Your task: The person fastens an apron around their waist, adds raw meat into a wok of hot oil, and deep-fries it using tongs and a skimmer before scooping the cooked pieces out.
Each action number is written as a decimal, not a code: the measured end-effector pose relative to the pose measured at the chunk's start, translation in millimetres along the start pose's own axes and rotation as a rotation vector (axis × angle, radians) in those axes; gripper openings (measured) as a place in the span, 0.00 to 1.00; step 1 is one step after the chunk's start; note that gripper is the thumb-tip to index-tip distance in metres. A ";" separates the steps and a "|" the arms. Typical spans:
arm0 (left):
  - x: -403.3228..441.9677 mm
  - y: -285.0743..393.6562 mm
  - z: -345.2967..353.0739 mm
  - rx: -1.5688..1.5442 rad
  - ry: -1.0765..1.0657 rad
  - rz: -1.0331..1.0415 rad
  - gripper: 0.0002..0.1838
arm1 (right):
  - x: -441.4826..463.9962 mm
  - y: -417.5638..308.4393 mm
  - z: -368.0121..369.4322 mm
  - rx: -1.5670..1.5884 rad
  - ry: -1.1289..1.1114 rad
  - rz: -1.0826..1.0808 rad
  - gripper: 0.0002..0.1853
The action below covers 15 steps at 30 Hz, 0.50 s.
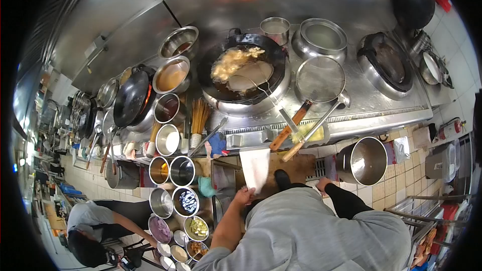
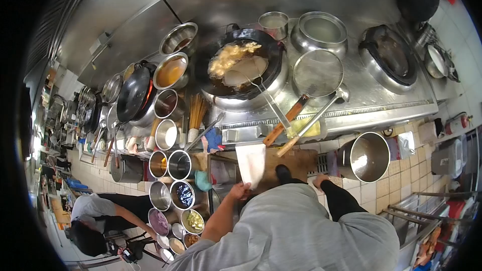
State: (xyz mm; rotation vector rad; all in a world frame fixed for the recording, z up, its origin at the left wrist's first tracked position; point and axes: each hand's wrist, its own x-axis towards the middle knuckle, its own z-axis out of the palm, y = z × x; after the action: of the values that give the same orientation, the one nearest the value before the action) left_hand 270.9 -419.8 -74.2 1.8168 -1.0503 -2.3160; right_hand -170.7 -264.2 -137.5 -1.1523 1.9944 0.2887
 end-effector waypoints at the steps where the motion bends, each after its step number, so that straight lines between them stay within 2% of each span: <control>1: -10.5 -6.8 0.2 0.077 0.014 0.026 0.18 | -29.7 -1.0 -16.1 0.229 -0.249 0.189 0.13; 2: -2.8 -23.4 -4.9 0.120 0.044 0.040 0.19 | -36.4 4.0 -4.7 0.095 -0.319 0.196 0.13; 3: 4.3 -38.9 -10.9 0.163 0.072 0.051 0.21 | -39.4 5.8 6.4 0.109 -0.326 0.189 0.13; 5: -17.6 -38.0 -13.6 0.406 0.173 0.273 0.24 | -48.9 4.0 22.8 0.133 -0.336 0.181 0.13; 6: -27.7 -35.5 -13.7 0.523 0.222 0.388 0.26 | -63.6 -11.0 24.7 0.228 -0.269 0.205 0.12; 9: -65.4 -25.7 -4.5 0.365 0.350 0.618 0.27 | -61.5 -37.8 56.0 -0.079 -0.233 -0.121 0.12; 11: -73.8 -32.4 -9.7 0.229 0.364 0.619 0.27 | -76.8 -76.5 63.3 -0.354 -0.273 -0.255 0.10; 13: -80.4 -34.7 -12.7 0.102 0.399 0.600 0.27 | -69.0 -90.7 113.1 -0.246 0.129 -0.370 0.12; 15: -84.4 -43.5 -15.6 0.019 0.333 0.608 0.26 | -129.5 -147.9 88.1 -0.023 0.048 -0.328 0.13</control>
State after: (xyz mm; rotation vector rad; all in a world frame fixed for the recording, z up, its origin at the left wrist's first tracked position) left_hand 328.2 -359.7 -25.6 1.5230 -1.3281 -1.6010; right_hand 29.7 -218.0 -73.4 -1.4882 1.8084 0.1159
